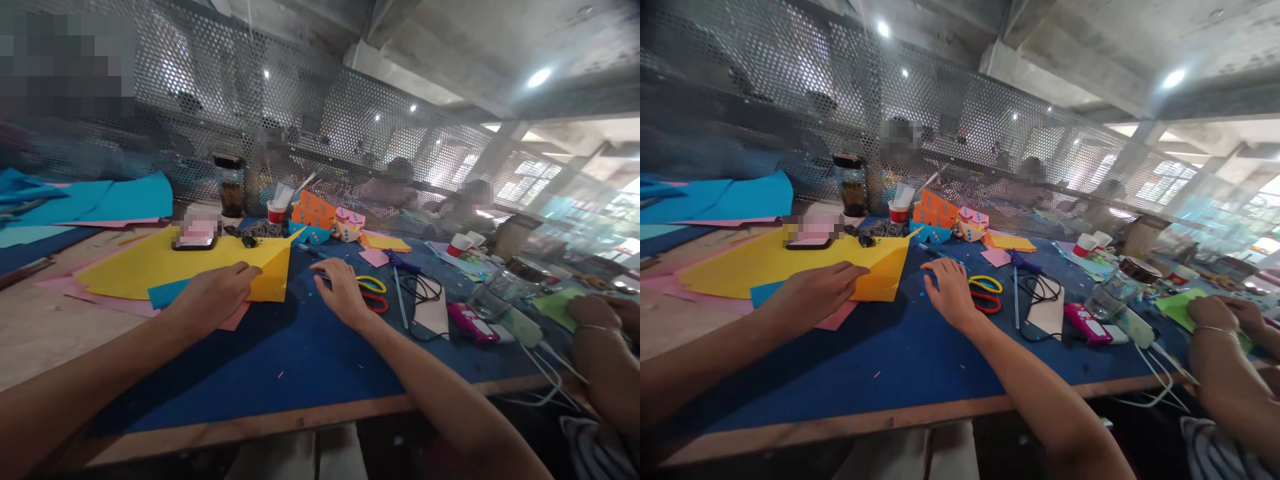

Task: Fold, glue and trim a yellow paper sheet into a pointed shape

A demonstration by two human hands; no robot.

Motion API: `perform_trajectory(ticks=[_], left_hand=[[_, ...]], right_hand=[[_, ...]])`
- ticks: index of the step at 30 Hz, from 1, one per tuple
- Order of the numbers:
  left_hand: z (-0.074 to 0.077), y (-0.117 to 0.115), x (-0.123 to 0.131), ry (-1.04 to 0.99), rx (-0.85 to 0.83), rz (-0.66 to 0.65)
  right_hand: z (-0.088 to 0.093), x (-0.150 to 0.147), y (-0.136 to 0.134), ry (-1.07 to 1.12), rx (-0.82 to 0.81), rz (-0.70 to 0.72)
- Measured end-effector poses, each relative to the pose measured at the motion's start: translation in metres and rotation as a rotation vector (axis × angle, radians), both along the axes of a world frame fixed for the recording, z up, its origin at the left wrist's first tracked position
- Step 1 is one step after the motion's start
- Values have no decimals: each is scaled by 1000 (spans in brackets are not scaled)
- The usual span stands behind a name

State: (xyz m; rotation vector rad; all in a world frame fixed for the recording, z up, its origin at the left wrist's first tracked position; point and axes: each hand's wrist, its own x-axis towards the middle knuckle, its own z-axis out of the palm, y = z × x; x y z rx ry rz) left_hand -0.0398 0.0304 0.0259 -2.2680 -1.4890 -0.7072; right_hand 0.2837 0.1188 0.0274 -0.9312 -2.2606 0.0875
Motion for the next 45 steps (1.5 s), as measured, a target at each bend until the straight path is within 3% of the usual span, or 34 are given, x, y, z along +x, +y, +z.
perform_trajectory(ticks=[7,16,19,22,26,29,32,39,45], left_hand=[[15,-13,8,-13,162,-25],[21,-16,17,2,321,-224],[16,-21,18,9,279,-254],[0,-33,21,33,162,-294],[-33,-48,24,51,74,-378],[-48,-51,23,63,2,-407],[-46,-50,24,41,-24,-432],[-23,-55,34,-30,10,-467],[-30,-54,32,-160,-122,-512]], right_hand=[[12,6,-10,77,268,-27],[38,20,-22,-89,301,67],[44,28,-33,-157,354,64],[36,40,-56,-264,389,103],[11,56,-88,-377,401,196],[-6,64,-98,-386,335,244],[-15,70,-96,-305,236,262],[-19,75,-93,-173,105,286],[-21,79,-94,-149,5,263]])
